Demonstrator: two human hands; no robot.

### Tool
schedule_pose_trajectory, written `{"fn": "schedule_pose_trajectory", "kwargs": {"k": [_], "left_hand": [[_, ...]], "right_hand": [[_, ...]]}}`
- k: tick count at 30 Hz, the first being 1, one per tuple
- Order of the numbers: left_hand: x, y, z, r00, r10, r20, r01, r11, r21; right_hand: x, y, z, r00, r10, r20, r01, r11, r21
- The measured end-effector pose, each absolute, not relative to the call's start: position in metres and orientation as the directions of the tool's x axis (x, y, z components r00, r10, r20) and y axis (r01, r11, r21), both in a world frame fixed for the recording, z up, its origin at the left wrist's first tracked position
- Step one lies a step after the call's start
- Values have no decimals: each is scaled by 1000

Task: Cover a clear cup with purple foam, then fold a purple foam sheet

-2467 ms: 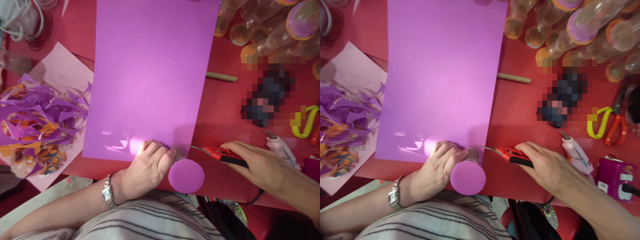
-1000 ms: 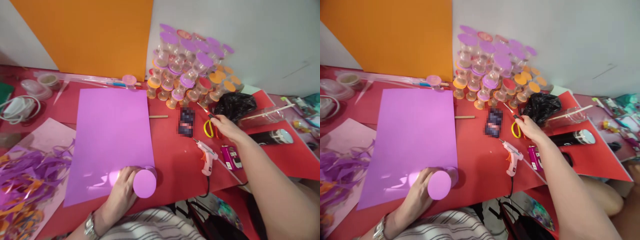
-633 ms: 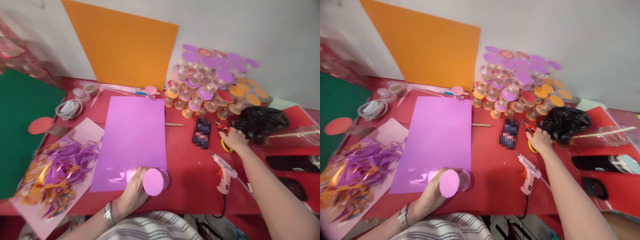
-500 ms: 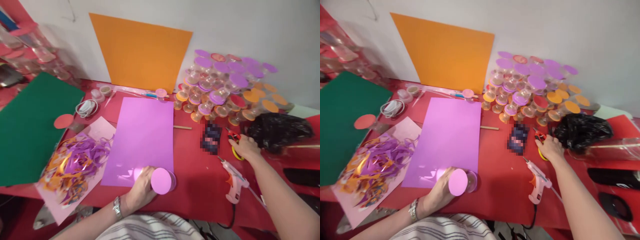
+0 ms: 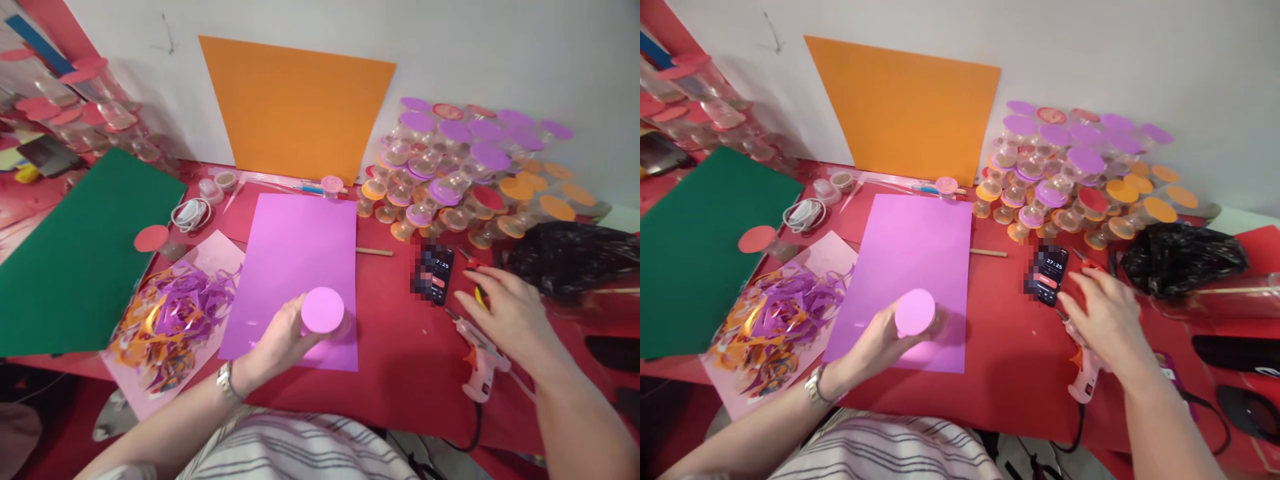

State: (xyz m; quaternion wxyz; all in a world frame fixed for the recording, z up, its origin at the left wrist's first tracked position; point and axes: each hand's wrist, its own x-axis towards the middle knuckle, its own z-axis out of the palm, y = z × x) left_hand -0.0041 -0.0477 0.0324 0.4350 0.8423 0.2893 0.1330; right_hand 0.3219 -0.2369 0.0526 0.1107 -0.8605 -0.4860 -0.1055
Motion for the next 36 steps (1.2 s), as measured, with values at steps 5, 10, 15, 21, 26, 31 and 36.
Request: {"fn": "schedule_pose_trajectory", "kwargs": {"k": [5,10,15,21,26,31,36], "left_hand": [[73,2,61,826,552,114,367,-680,635],[158,30,61,855,517,48,438,-768,466],[202,40,45,869,494,36,445,-810,382],[219,42,30,888,460,-7,432,-830,354],[206,39,41,890,455,-21,435,-836,335],[145,42,68,906,423,16,388,-844,371],[34,38,76,932,361,25,309,-828,468]], "right_hand": [[254,-229,43,339,870,358,939,-289,-187],[207,-237,28,300,894,332,933,-204,-295],[189,-258,14,382,885,265,868,-246,-431],[174,-259,15,409,881,238,804,-225,-550],[161,-244,15,235,938,256,869,-84,-488],[146,-237,0,27,977,211,944,45,-327],[136,-240,-14,-19,982,186,972,62,-228]]}}
